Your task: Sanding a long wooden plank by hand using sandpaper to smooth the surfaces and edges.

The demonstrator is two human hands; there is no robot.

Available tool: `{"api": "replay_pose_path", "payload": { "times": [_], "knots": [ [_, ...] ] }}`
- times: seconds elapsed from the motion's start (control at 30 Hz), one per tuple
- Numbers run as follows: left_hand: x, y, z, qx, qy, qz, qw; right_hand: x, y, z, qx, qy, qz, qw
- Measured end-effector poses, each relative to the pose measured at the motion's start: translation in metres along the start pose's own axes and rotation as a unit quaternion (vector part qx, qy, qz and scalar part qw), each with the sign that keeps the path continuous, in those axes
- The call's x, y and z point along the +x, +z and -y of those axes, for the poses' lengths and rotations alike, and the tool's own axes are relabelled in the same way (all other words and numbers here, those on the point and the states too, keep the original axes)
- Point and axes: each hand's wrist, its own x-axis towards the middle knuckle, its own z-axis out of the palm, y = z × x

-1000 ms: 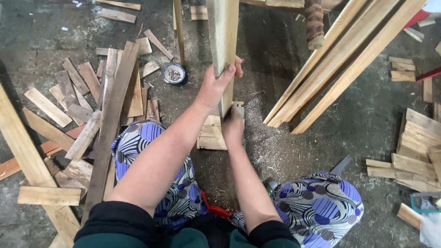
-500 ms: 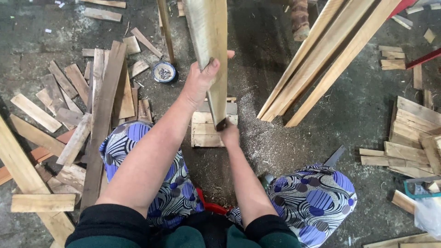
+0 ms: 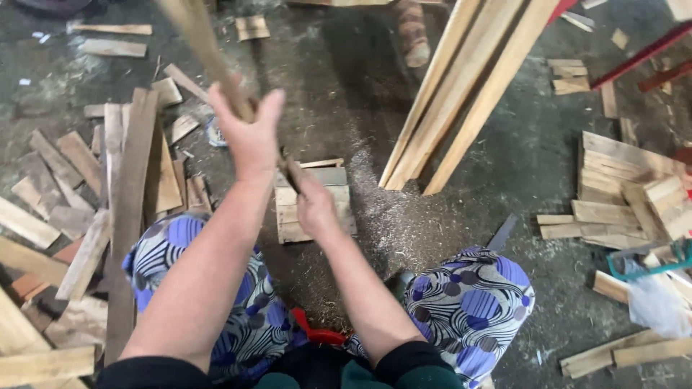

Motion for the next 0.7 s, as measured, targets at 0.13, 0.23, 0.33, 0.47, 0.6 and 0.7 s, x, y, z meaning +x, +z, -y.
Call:
{"api": "replay_pose_path", "payload": {
  "times": [0.13,0.23,0.33,0.47,0.6,0.7],
  "knots": [
    [0.009,-0.007,-0.001,-0.088,-0.047,-0.029,0.995,-0.003,-0.004,0.0,-0.031,0.027,0.048,0.998],
    [0.01,-0.01,0.005,-0.162,-0.078,-0.012,0.984,-0.005,-0.01,-0.015,-0.102,0.179,0.131,0.97],
    [0.004,-0.005,-0.015,-0.097,-0.182,0.055,0.977,-0.013,-0.009,-0.074,-0.123,0.216,0.168,0.954],
    [0.001,0.002,-0.021,-0.162,-0.071,0.127,0.976,-0.002,-0.016,-0.023,-0.086,0.168,0.101,0.977],
    [0.001,-0.001,-0.011,-0.223,-0.104,0.184,0.952,-0.009,0.002,0.008,-0.065,0.008,-0.021,0.998],
    [0.003,-0.008,-0.008,-0.251,-0.122,0.186,0.942,-0.025,0.025,-0.009,-0.151,-0.003,-0.06,0.987]
  ]
}}
